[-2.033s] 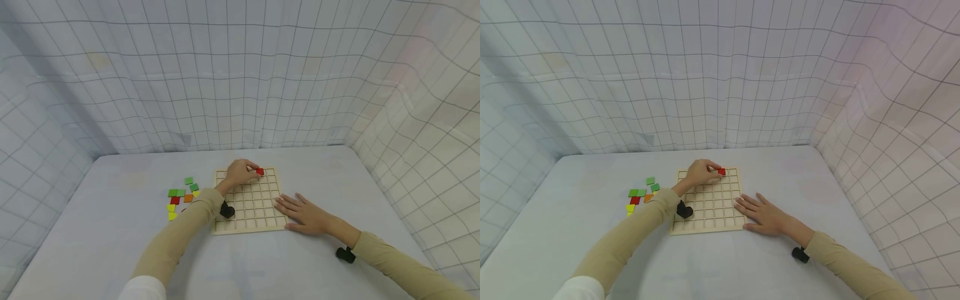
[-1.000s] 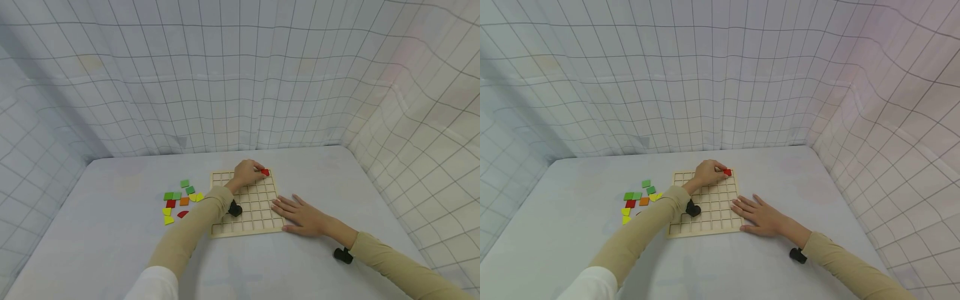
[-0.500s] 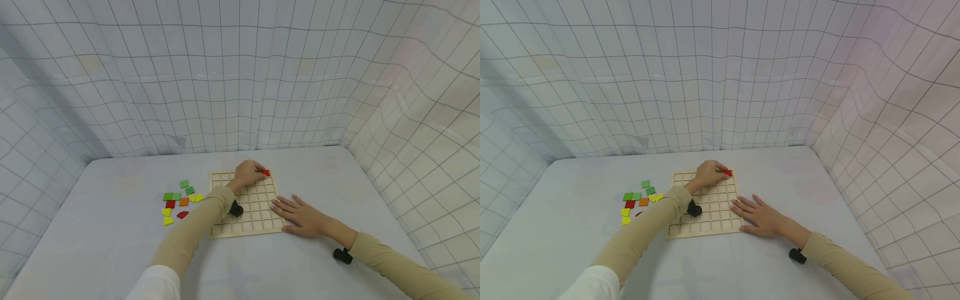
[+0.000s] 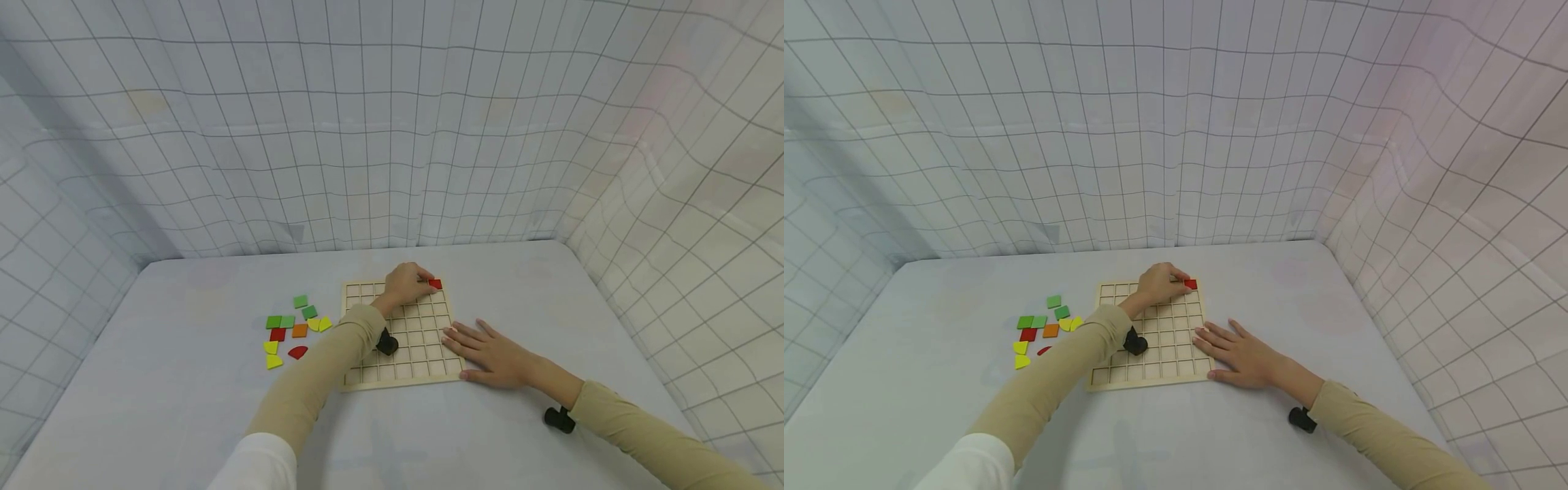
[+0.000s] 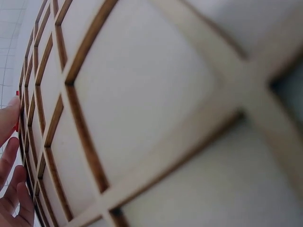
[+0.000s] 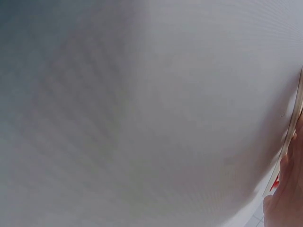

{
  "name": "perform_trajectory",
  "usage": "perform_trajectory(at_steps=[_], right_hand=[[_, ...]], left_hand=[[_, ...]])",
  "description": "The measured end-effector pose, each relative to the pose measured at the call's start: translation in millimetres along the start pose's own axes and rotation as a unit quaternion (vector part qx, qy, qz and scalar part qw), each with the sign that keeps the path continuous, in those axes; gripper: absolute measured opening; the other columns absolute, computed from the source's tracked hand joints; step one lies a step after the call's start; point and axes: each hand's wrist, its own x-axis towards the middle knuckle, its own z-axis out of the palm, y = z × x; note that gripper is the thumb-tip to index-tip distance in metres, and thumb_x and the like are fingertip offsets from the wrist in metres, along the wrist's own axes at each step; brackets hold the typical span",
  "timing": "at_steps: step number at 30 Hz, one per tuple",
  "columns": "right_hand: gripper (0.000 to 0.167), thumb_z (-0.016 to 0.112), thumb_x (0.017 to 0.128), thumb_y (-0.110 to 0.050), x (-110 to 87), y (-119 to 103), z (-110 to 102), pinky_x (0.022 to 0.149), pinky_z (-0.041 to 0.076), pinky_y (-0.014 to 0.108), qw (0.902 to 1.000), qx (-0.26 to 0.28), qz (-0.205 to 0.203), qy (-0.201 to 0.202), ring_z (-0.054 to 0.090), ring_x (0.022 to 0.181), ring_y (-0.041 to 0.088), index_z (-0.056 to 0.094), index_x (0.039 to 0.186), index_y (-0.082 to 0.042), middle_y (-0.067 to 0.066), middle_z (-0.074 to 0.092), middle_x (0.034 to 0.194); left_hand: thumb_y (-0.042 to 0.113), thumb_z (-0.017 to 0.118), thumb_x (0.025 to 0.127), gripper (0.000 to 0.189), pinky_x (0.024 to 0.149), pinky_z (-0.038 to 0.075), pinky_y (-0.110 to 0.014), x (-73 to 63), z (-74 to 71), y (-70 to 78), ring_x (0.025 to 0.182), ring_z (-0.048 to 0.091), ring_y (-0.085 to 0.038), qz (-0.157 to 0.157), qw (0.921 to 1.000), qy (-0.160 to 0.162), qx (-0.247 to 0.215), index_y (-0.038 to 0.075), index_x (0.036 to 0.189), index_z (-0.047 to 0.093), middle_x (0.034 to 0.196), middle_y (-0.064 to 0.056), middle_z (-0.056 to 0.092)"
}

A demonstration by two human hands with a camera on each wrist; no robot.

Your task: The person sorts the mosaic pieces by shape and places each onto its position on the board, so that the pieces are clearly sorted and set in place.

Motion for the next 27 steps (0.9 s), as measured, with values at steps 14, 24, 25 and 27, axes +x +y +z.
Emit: perform_trajectory(at_steps=[14,24,25,27], right_hand=[[0.066,0.041,0.1,-0.047,0.3,-1,-2,0.113,0.016,0.063,0.9999,-0.01,-0.001,-0.006,0.017,0.148,0.03,0.021,0.154,-0.013,0.007,0.02,0.161],[0.067,0.041,0.1,-0.048,0.3,0,0,0.113,0.014,0.062,1.0,-0.006,0.004,-0.006,0.016,0.149,0.029,0.02,0.154,-0.015,0.005,0.019,0.161],[0.067,0.041,0.1,-0.048,0.3,-1,0,0.113,0.014,0.062,0.9999,-0.007,0.004,-0.007,0.016,0.149,0.029,0.02,0.155,-0.015,0.005,0.019,0.161],[0.067,0.041,0.1,-0.048,0.6,-1,0,0.113,0.014,0.063,0.9999,-0.006,0.006,-0.007,0.016,0.149,0.029,0.021,0.154,-0.015,0.005,0.019,0.161]], left_hand=[[0.031,0.069,0.088,0.032,0.067,0.053,-0.027,-6.0,-5.9,2.3,0.102,0.065,-0.02,-0.002,0.9999,-0.004,-0.016,0.015,0.115,0.072,0.116,-0.003,0.069],[0.027,0.07,0.088,0.029,0.053,0.044,-0.021,-13.0,-16.7,4.3,0.098,0.067,-0.02,-0.005,0.9995,0.007,-0.029,0.016,0.115,0.072,0.114,-0.003,0.069],[0.027,0.07,0.088,0.029,0.053,0.044,-0.021,-13.5,-17.8,4.3,0.097,0.067,-0.019,-0.007,0.9995,0.007,-0.029,0.016,0.114,0.072,0.114,-0.002,0.069],[0.028,0.07,0.088,0.028,0.054,0.045,-0.02,-14.5,-19.9,3.7,0.094,0.068,-0.017,-0.012,0.9996,0.01,-0.026,0.017,0.114,0.072,0.113,-0.001,0.069]])
